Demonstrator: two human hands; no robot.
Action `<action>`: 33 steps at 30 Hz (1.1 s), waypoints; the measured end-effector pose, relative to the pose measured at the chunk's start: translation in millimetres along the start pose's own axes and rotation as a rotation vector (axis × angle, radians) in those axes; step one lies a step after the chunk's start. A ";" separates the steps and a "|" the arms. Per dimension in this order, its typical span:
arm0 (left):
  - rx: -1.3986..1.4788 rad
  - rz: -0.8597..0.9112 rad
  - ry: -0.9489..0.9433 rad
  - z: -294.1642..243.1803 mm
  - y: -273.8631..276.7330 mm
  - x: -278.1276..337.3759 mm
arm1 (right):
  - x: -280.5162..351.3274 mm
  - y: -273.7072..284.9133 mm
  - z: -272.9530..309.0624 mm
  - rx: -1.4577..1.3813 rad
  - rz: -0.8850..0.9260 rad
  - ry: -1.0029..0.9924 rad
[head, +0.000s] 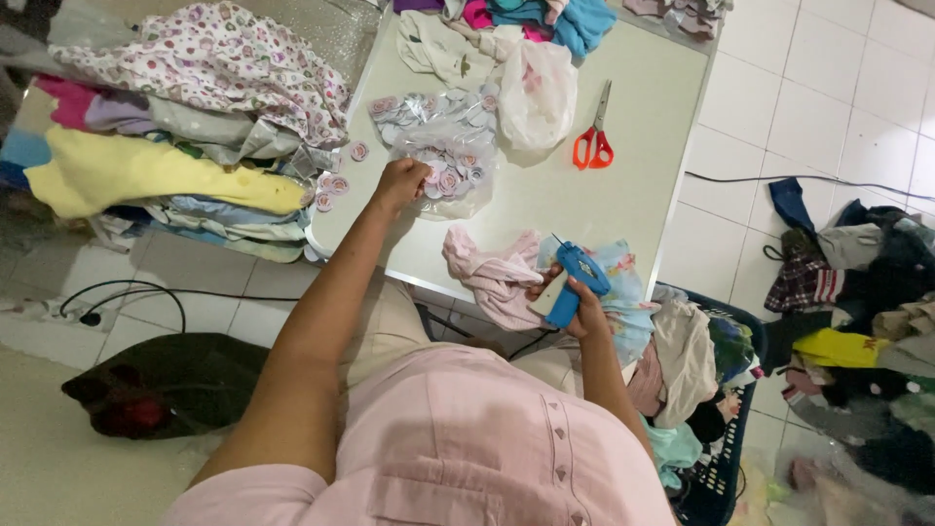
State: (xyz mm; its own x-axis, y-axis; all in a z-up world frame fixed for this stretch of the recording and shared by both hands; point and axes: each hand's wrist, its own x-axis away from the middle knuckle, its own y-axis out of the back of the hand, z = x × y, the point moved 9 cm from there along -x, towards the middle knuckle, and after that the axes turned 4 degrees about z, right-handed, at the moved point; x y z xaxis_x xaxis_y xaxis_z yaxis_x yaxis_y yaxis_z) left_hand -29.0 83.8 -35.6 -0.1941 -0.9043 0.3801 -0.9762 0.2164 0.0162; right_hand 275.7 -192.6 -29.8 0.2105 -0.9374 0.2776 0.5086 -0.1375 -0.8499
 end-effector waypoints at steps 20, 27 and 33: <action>0.037 0.063 -0.045 -23.2 -11.0 15.1 | 0.9 -17.1 4.6 0.012 0.101 0.003; 0.060 0.045 -0.018 -27.7 -6.7 19.3 | 1.4 -17.5 4.4 0.005 0.095 0.014; 0.107 0.049 0.009 -25.8 -9.8 16.8 | -4.6 12.0 2.4 0.028 0.067 0.001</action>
State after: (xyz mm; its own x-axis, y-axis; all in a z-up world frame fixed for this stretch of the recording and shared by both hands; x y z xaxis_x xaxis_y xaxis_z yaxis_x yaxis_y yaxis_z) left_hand -20.2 76.0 -5.4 -0.2417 -0.8903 0.3859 -0.9703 0.2196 -0.1009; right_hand 282.8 -189.2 -40.2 0.2442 -0.9445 0.2199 0.5169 -0.0650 -0.8536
